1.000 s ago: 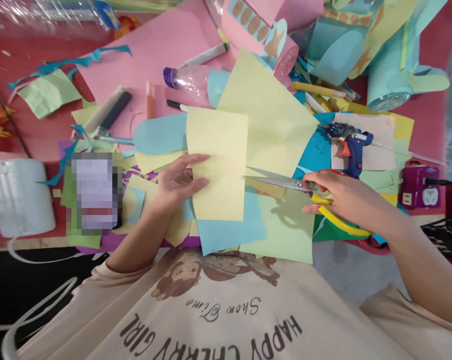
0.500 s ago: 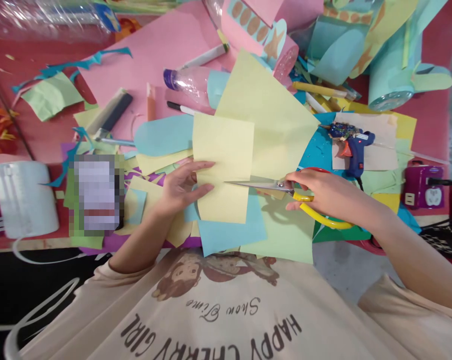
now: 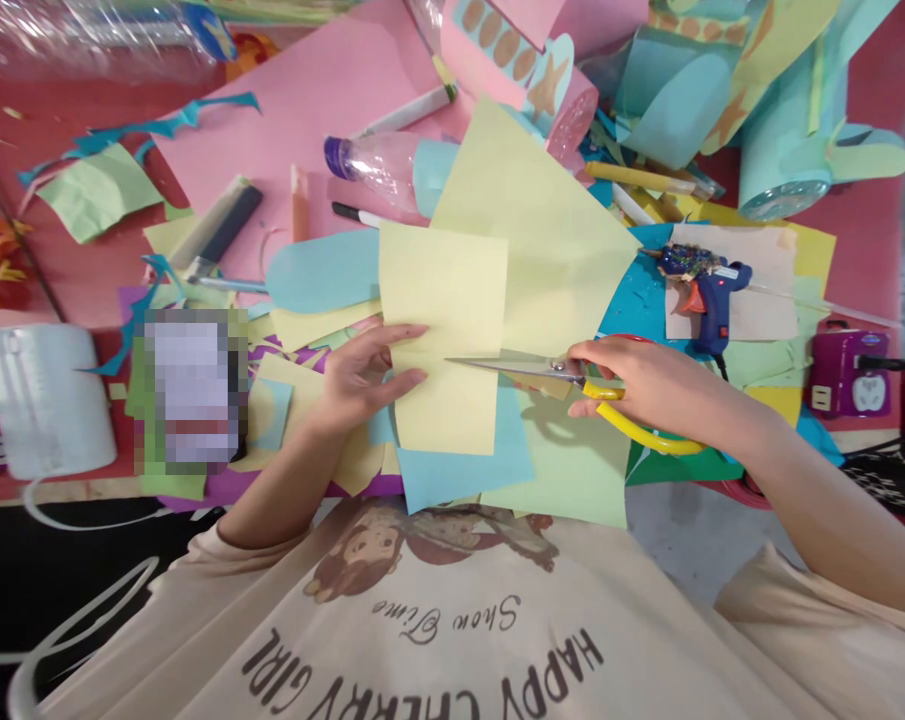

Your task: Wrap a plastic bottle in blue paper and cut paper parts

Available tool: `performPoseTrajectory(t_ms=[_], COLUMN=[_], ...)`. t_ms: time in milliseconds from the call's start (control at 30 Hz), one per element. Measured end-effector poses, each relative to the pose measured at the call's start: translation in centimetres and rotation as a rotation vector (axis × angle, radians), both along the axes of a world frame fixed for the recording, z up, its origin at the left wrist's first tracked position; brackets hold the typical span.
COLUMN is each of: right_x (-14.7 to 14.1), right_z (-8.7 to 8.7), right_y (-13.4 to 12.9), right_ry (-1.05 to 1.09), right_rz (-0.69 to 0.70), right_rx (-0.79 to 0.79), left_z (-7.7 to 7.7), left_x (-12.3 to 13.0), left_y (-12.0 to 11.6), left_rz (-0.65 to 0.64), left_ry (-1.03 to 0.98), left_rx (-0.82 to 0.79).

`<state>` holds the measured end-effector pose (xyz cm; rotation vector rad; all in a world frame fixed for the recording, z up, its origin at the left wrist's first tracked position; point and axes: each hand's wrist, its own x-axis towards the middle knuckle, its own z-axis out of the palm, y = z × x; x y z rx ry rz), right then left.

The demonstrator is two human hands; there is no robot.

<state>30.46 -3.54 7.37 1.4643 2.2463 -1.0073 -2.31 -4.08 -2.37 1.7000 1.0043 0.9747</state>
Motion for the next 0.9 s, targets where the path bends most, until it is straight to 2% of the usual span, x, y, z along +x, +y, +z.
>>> performPoseTrajectory(t_ms=[467,900], right_x=[-0.14,0.6], right_z=[0.38,-0.09], right_y=[0.12,0.01], right_ry=[-0.043,0.025], right_rz=[-0.016,0.051], right_rx=[0.024,0.085], left_z=[0.14,0.38], left_x=[0.21,0.4], left_y=[-0.03,0.08], left_rz=[-0.015,-0.025], left_ry=[0.012,0.019], left_rx=[-0.029,-0.025])
